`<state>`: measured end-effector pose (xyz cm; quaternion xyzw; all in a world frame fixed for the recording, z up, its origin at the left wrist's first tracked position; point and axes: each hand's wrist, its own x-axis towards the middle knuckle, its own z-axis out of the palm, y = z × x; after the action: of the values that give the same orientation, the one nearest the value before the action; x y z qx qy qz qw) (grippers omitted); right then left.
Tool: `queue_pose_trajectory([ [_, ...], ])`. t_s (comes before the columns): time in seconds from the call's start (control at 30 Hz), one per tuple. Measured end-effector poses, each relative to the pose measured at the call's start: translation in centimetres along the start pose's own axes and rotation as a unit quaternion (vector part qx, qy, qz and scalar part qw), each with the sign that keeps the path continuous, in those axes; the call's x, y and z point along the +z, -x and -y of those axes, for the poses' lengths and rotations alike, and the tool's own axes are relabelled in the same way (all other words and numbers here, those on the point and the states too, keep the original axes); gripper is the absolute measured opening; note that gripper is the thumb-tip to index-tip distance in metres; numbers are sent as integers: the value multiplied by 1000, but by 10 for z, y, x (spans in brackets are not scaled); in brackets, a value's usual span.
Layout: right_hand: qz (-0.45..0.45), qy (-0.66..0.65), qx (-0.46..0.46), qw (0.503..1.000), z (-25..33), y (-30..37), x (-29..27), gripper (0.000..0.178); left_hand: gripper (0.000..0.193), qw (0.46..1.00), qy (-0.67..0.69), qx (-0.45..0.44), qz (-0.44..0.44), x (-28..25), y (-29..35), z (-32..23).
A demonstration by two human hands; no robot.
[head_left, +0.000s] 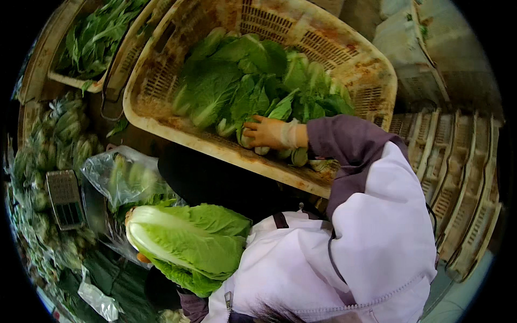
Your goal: The person picks up heads of lettuce from a large crate, removes outer leaves, and places them into a clear plastic bag. The bag is placed on a digital scale, and the person continues to add more lettuce to the bag.
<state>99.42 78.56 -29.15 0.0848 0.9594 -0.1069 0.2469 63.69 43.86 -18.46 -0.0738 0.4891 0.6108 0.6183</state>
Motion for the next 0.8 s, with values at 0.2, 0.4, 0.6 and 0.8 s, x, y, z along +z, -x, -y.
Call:
queue_pose_trajectory([
  [0.2, -112, 51, -27, 992, -1, -21, 16, 46, 59, 1000, 9, 6, -19, 11, 6, 10],
  [0.4, 173, 77, -27, 982, 3, -63, -15, 51, 62, 999, 23, 15, -22, 21, 8, 17],
  [0.6, 162, 51, -77, 982, -4, -70, -5, 60, 64, 999, 30, 24, -17, 23, 11, 22],
  [0.8, 226, 64, -69, 970, -4, -70, -8, 62, 66, 998, 54, 32, -9, 17, 4, 33],
])
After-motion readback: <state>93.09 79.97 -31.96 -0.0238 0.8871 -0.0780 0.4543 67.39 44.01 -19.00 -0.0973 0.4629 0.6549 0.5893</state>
